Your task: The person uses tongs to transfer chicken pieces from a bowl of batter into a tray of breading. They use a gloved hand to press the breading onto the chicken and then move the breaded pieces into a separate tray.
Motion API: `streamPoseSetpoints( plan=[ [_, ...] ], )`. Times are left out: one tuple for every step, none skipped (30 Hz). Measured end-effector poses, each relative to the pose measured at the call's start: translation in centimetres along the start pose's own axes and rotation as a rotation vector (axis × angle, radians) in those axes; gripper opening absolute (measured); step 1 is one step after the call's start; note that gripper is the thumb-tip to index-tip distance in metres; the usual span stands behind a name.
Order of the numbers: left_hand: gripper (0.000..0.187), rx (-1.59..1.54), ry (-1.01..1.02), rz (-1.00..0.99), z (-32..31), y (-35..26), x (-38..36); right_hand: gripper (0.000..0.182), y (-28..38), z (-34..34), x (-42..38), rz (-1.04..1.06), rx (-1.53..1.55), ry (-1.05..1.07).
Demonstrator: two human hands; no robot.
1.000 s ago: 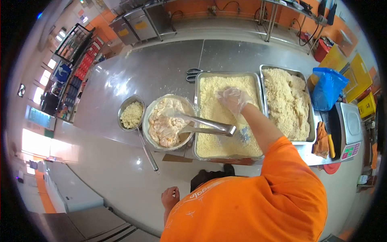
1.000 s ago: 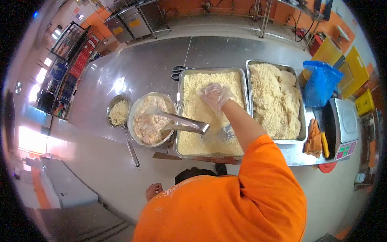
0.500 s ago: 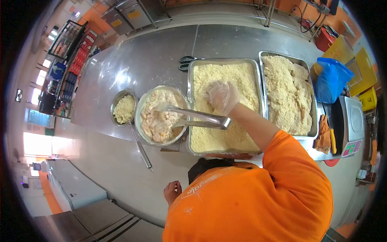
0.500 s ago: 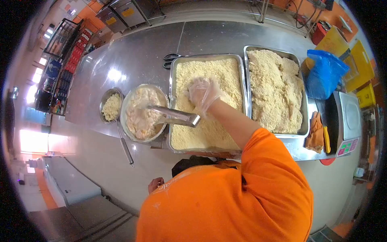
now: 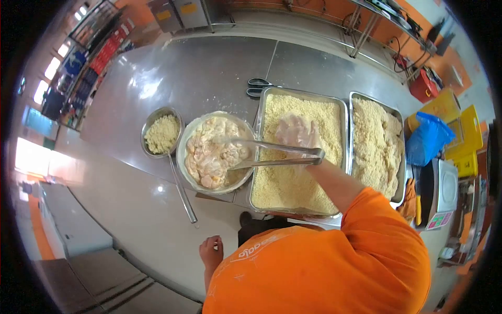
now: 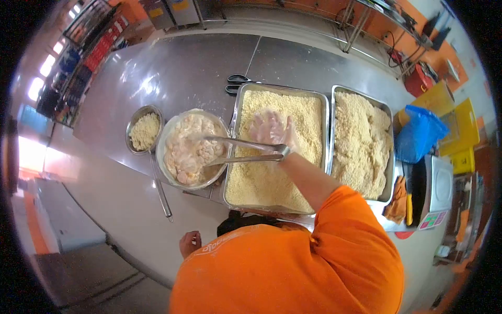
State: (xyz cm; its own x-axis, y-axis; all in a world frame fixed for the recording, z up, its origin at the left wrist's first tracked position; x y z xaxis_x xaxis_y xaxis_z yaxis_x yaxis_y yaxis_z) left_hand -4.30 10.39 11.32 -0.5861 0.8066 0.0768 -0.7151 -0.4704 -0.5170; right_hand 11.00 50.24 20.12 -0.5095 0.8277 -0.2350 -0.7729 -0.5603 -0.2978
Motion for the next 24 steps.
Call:
streamPoseSetpoints(
  plan=[
    [0.005, 0.004, 0.005, 0.017, 0.5, -0.1, -0.2, 0.054, 0.6, -0.3, -0.1, 0.001, 0.032, -0.016],
    [0.005, 0.011, 0.013, 0.034, 0.7, 0.0, -0.5, 0.054, 1.2, -0.7, -0.1, 0.002, 0.068, -0.029],
    [0.005, 0.032, 0.027, 0.035, 0.5, 0.4, -0.8, 0.053, 1.6, -0.9, 0.3, 0.006, 0.123, -0.054],
    [0.005, 0.019, 0.044, 0.066, 0.3, 0.8, -0.9, 0.053, 2.0, -1.1, 0.7, 0.011, 0.177, -0.078],
    [0.005, 0.005, 0.070, 0.092, 0.1, 1.1, -1.0, 0.052, 2.1, -1.2, 1.3, 0.016, 0.244, -0.112],
    [0.005, -0.005, 0.103, 0.111, -0.1, 1.3, -1.2, 0.052, 1.9, -1.6, 1.5, 0.011, 0.315, -0.140],
    [0.005, -0.005, 0.109, 0.104, -0.2, 1.4, -1.4, 0.051, 2.0, -3.2, 1.4, 0.061, 0.115, -0.202],
    [0.005, -0.006, 0.105, 0.088, -0.4, 1.5, -1.0, 0.051, 2.1, -4.7, 1.4, 0.098, -0.088, -0.275],
    [0.005, -0.007, 0.091, 0.066, -0.3, 1.6, -0.5, 0.050, 2.0, -4.2, 1.2, 0.100, 0.092, -0.263],
    [0.005, -0.001, 0.091, 0.032, -0.1, 1.7, -0.1, 0.049, 1.8, -3.6, 0.9, 0.104, 0.269, -0.260],
    [0.005, 0.002, 0.082, 0.002, 0.2, 1.7, 0.4, 0.048, 1.2, -2.8, 0.4, 0.078, 0.203, -0.251],
    [0.005, 0.002, 0.067, -0.018, 0.3, 1.5, 0.8, 0.047, 0.2, -1.0, -0.2, 0.062, 0.132, -0.242],
    [0.005, -0.003, 0.048, -0.027, 0.6, 1.6, 1.2, 0.046, -0.7, 0.9, -0.8, 0.058, 0.055, -0.231],
    [0.005, -0.009, 0.030, -0.021, 1.1, 2.2, 1.2, 0.046, -1.7, 1.7, -0.9, 0.034, 0.078, -0.184],
    [0.005, -0.013, 0.018, -0.006, 1.5, 2.3, 0.8, 0.046, -2.7, 2.4, -1.1, 0.009, 0.099, -0.138],
    [0.004, 0.008, 0.024, 0.013, 1.9, 2.0, 0.6, 0.047, -4.3, 2.4, -0.4, -0.054, 0.231, -0.059],
    [0.004, 0.034, 0.034, 0.024, 2.4, 1.6, 0.9, 0.048, -5.4, 1.8, -0.1, -0.127, 0.368, 0.025],
    [0.004, 0.063, 0.048, 0.029, 2.7, 1.6, 0.8, 0.049, -5.4, 0.1, 0.2, -0.091, 0.271, -0.032],
    [0.003, 0.060, 0.063, 0.031, 2.4, 1.8, 0.5, 0.049, -5.2, -2.8, 0.8, -0.058, 0.178, -0.091],
    [0.004, 0.069, 0.075, 0.031, 2.3, 1.8, 0.5, 0.050, -4.8, -4.4, 1.4, -0.024, 0.086, -0.153],
    [0.004, 0.080, 0.090, 0.033, 2.1, 1.7, 0.6, 0.050, -4.9, -4.9, 1.6, -0.062, 0.115, -0.114],
    [0.004, 0.092, 0.108, 0.038, 1.9, 1.7, 0.5, 0.050, -4.7, -4.6, 1.6, -0.098, 0.145, -0.070],
    [0.005, 0.069, 0.122, 0.038, 1.8, 1.5, 0.4, 0.050, -4.6, -4.0, 1.7, -0.133, 0.175, -0.025],
    [0.006, 0.049, 0.135, 0.034, 1.7, 1.4, 0.6, 0.050, -4.2, -2.0, 1.4, -0.170, 0.207, 0.019]
  ],
)
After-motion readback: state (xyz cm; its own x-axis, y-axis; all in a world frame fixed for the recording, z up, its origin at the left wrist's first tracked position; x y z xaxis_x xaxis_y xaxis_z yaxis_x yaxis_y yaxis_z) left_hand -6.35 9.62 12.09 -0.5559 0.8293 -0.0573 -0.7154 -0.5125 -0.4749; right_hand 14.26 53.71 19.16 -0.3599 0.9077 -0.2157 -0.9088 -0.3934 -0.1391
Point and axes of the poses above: each hand's wrist, its own x-axis towards the middle knuckle, its own z-axis out of the back of the hand, y = z × x, the point moved 5 cm from there along x, towards the middle knuckle, and after that the axes turned 1 degree about -z, right-handed, at the moved point
